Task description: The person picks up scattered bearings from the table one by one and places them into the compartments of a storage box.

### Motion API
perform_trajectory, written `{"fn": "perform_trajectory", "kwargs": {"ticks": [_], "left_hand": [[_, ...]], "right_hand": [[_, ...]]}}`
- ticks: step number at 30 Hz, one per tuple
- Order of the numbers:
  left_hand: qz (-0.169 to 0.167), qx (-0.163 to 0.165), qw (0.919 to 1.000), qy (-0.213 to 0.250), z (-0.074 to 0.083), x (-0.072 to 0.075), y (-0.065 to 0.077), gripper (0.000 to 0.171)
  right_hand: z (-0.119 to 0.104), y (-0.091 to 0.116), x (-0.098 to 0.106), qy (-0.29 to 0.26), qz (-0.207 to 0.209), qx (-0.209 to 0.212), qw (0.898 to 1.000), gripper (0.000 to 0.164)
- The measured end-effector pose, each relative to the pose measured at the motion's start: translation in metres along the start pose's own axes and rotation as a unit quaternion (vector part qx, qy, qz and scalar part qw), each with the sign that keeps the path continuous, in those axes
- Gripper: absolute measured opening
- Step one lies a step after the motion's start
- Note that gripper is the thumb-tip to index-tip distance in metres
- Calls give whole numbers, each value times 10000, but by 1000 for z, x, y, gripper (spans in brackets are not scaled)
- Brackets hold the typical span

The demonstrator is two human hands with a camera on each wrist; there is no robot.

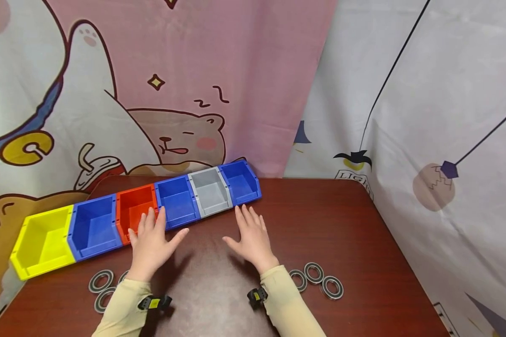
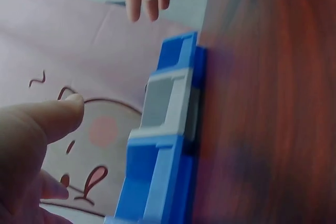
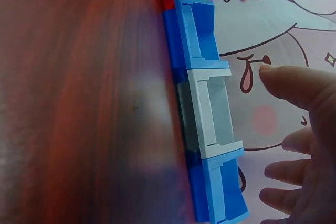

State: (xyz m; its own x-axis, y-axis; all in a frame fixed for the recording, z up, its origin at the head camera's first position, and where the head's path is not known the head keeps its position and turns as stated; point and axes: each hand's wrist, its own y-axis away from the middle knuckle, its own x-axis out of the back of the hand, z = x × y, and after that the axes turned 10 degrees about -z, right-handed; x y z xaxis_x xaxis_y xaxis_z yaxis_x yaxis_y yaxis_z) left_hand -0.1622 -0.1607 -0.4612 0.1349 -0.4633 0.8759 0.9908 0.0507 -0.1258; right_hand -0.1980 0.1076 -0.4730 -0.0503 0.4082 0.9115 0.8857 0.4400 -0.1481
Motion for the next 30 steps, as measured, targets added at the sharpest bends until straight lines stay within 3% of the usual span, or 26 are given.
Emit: {"fn": "perform_trajectory", "kwargs": {"ticks": [6,17,30], "left_hand": [[440,302,9985,98,-14,16,-9,93],[888,928,9913,281,-34,33,-20,89],[1001,1663,9789,640,-60,39,-30,87]], "right_hand": [[1,-22,0,-267,74,-67,9996,85],[10,-66,-9,-757,187,-357,9963,84],[22,-99,-15,-1051,309,-499,9927,82]]}}
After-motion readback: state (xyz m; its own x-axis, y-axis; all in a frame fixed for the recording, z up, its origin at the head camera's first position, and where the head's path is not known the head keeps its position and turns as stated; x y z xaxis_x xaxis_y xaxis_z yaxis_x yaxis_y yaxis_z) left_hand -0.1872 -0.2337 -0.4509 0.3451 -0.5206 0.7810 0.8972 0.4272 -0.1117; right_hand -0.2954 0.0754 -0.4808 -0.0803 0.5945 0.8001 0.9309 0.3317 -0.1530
